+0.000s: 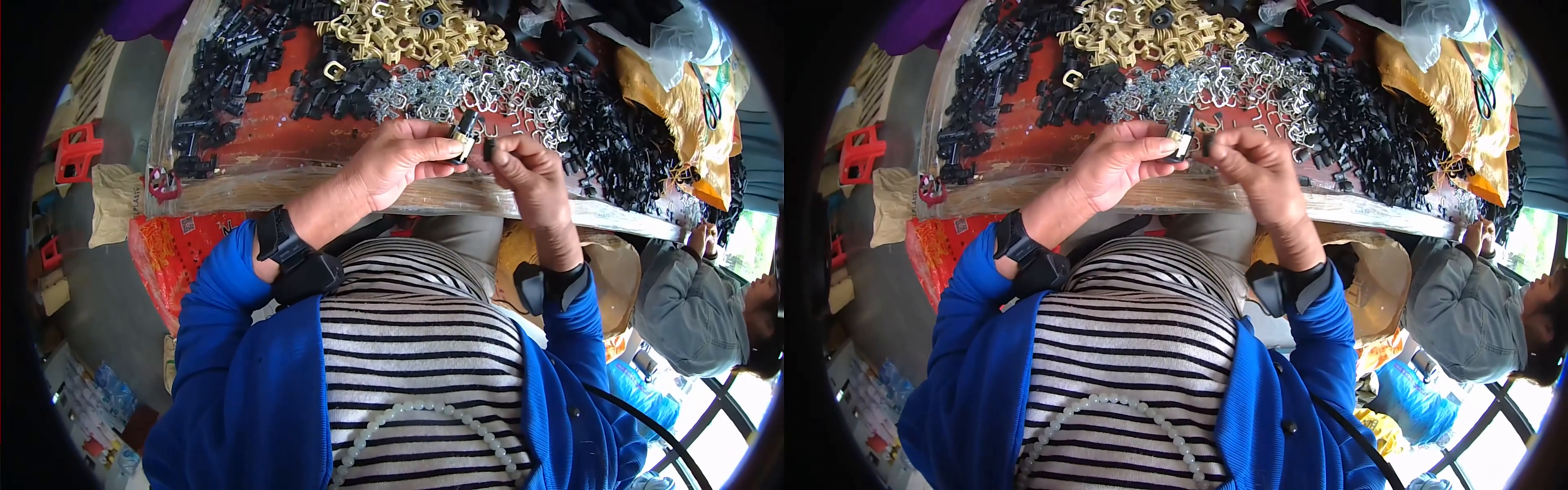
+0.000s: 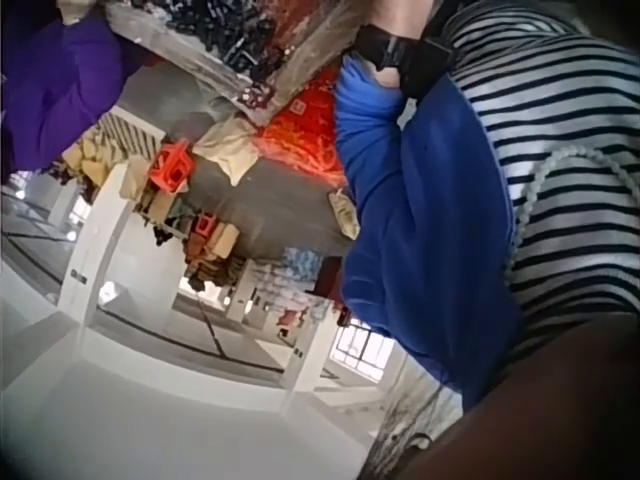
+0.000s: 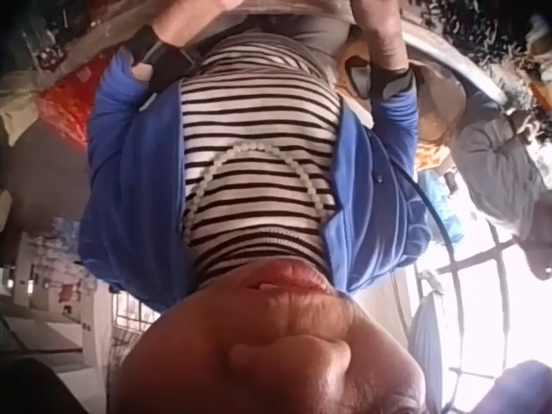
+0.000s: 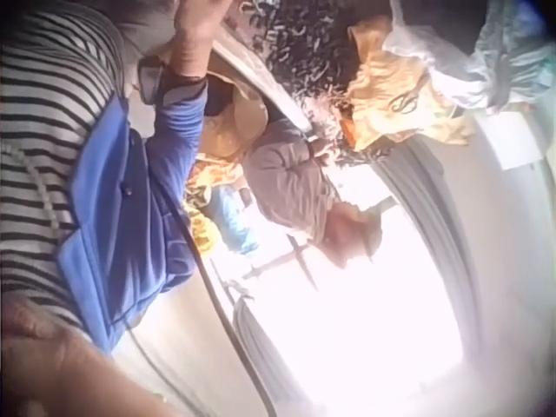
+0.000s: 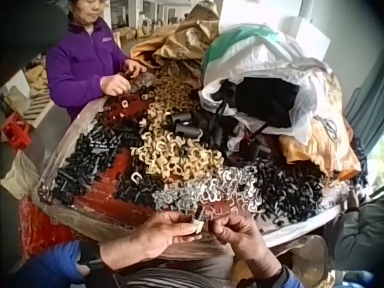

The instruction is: The person assembles components by hand, picking up a black plastic housing, inserting a metal clip and a tan plastic piece, and then sliding the assembly into a larger black sleeve. The completed units are placed onto the table among piles of parts.

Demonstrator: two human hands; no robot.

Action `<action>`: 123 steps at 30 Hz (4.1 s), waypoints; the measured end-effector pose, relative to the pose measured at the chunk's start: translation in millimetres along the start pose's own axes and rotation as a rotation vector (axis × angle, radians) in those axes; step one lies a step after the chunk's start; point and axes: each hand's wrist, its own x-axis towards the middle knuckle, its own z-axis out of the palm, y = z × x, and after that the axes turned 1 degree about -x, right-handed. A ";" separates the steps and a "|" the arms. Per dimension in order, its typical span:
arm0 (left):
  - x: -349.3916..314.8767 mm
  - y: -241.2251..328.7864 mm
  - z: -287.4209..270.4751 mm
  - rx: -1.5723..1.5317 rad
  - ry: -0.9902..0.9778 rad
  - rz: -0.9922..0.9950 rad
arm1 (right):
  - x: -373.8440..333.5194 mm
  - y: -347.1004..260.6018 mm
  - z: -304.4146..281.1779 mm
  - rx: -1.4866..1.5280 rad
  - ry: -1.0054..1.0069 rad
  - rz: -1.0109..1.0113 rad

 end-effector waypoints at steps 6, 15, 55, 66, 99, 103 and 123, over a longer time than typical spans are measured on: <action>-6.1 2.1 3.4 -0.022 0.008 0.036 | -1.5 3.0 19.3 0.098 -0.035 -0.047; -27.8 -6.5 19.3 0.012 -0.059 0.066 | -36.3 1.5 33.0 0.048 0.019 -0.156; 9.3 15.4 3.2 0.118 -0.057 0.051 | 134.8 -24.0 -106.2 -1.307 0.562 -0.376; -23.8 14.1 5.2 0.043 -0.008 0.041 | 0.8 -48.6 -9.6 -1.150 0.038 -0.799; -1.4 17.2 20.0 0.362 0.038 -0.052 | -8.2 3.0 -3.6 -0.949 -0.056 -0.757; -5.5 13.4 14.7 0.356 0.049 0.007 | -10.3 -17.8 -1.4 -0.984 -0.165 -0.627; -19.0 6.4 21.5 0.161 -0.098 0.010 | -15.9 -30.8 -1.9 -0.594 -0.301 -0.517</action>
